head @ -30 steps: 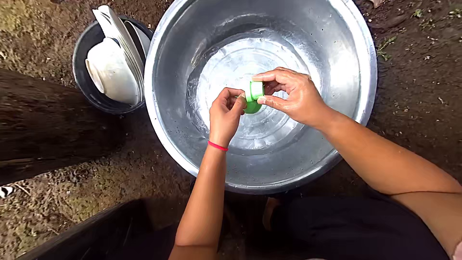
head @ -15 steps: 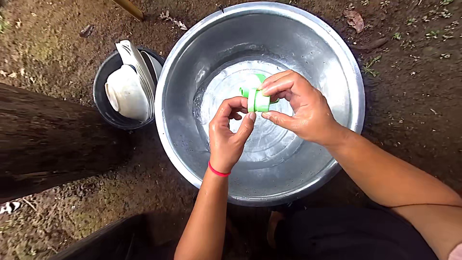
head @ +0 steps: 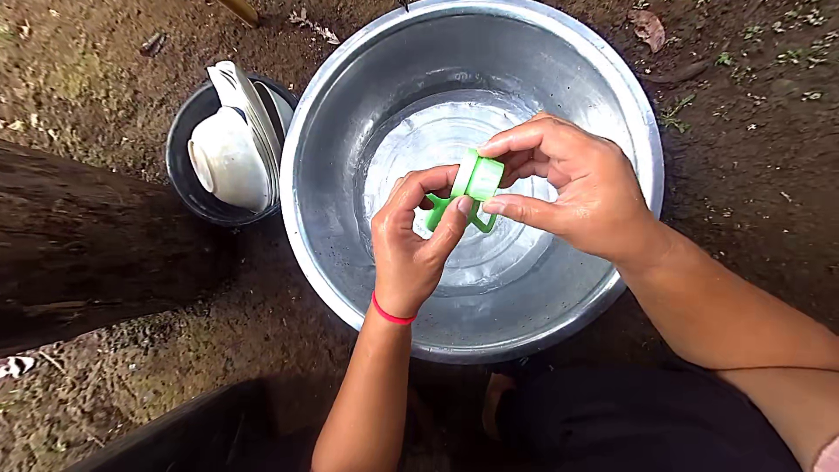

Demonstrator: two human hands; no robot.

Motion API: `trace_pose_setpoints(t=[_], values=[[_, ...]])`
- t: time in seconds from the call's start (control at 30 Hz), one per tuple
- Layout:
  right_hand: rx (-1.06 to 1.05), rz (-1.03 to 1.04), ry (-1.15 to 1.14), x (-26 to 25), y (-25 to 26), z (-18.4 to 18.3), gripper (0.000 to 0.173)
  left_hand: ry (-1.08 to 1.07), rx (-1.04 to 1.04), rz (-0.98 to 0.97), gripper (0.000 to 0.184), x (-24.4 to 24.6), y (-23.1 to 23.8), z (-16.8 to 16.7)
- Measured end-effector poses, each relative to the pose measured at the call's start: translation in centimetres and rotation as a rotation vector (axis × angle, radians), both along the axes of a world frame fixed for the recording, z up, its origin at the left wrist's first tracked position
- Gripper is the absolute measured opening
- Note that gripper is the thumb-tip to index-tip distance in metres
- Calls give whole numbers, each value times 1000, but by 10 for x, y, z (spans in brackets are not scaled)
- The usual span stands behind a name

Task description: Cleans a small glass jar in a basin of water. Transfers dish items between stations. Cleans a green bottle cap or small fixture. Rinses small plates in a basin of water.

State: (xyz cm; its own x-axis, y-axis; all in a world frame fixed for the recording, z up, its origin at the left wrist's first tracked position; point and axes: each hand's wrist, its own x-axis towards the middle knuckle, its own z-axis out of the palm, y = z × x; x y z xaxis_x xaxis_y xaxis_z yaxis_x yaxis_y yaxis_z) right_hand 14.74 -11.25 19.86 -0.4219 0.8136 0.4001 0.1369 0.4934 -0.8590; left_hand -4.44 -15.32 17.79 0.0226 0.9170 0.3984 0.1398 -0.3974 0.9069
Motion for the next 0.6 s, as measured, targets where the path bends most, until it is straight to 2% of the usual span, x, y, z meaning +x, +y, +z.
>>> trace_pose_setpoints(t=[0.13, 0.2, 0.43, 0.6], values=[[-201, 14, 130, -3, -2, 0, 28, -3, -41, 22, 23, 1, -3, 7], [-230, 1, 165, -6, -3, -2, 26, -13, -59, 36, 23, 2, -4, 9], [-230, -50, 235, -13, -6, -11, 20, -58, -145, 42, 26, 4, -6, 13], [-53, -87, 198, -17, -7, -22, 19, -64, -213, 73, 22, 7, -7, 13]])
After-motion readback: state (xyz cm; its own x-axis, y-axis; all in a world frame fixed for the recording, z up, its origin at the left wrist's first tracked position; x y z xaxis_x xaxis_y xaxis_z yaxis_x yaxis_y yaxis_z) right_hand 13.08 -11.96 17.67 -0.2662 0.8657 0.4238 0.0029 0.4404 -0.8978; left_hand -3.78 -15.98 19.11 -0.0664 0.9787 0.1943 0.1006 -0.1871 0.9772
